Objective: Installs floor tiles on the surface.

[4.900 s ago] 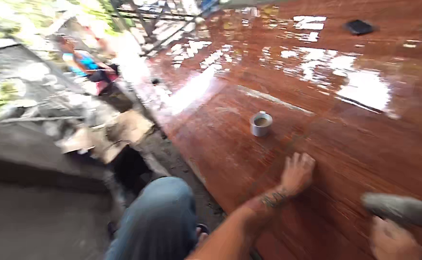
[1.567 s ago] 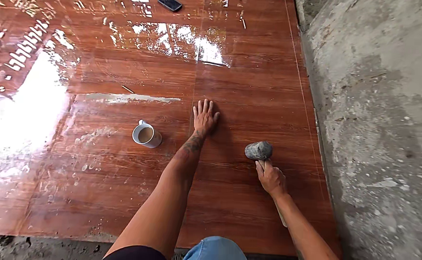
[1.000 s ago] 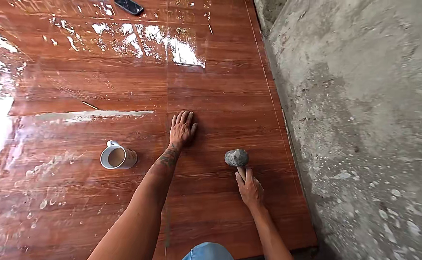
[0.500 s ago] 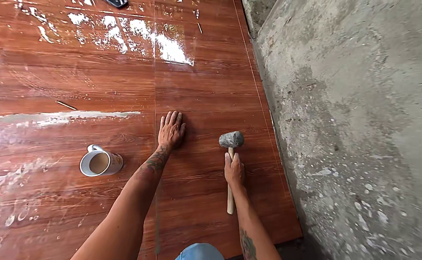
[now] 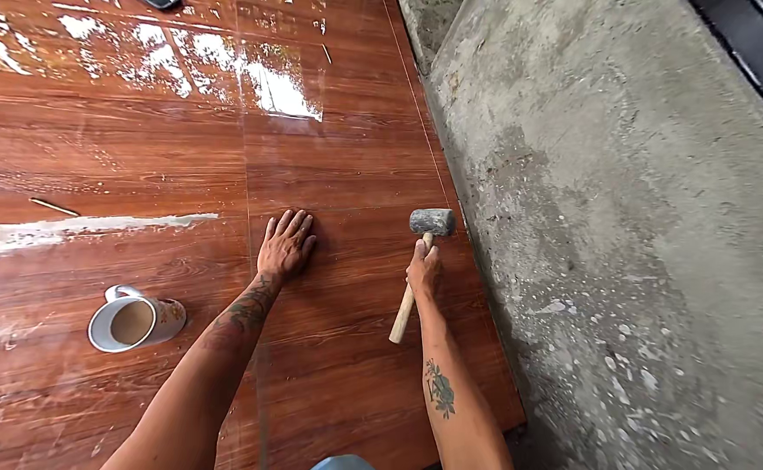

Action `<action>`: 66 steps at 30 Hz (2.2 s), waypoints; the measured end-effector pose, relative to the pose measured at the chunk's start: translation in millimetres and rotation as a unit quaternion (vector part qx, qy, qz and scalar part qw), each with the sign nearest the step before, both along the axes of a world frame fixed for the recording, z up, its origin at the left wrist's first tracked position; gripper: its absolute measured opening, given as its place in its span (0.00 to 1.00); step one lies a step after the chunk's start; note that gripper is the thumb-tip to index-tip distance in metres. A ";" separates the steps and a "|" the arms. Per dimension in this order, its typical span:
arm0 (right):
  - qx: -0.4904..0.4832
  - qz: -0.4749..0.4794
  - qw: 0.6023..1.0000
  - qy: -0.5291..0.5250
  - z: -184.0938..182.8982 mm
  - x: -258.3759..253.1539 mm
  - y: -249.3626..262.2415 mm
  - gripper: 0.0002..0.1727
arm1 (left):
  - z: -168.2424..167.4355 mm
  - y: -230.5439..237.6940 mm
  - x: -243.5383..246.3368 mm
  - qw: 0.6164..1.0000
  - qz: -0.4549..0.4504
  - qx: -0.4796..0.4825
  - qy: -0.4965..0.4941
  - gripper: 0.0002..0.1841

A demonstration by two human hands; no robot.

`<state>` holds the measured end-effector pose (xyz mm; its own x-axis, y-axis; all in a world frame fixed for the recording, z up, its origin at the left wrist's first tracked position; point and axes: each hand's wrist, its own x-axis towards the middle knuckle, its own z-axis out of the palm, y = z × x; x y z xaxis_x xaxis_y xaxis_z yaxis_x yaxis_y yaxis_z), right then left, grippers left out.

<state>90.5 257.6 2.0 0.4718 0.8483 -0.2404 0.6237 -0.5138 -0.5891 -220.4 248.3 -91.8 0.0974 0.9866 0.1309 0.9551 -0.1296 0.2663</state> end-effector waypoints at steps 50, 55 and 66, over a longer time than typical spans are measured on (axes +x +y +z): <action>-0.051 0.037 0.997 -0.044 3.0 -25.9 -14.5 0.27 | 4.7 1.5 -0.9 1.000 0.015 -0.018 0.007 0.32; -0.083 0.074 0.993 -0.042 14.5 -44.6 -15.8 0.27 | 4.1 0.5 -0.6 1.000 0.014 -0.017 0.007 0.31; -0.075 0.167 0.980 -0.083 4.6 -95.1 -47.8 0.28 | 5.0 -1.5 -3.7 1.000 0.017 -0.008 0.007 0.30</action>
<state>-4.5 209.8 6.6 0.2164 0.9234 -0.3172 0.8523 -0.3371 -0.3999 -224.1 246.7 -86.8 0.0653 0.9913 0.1141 0.9627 -0.0927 0.2542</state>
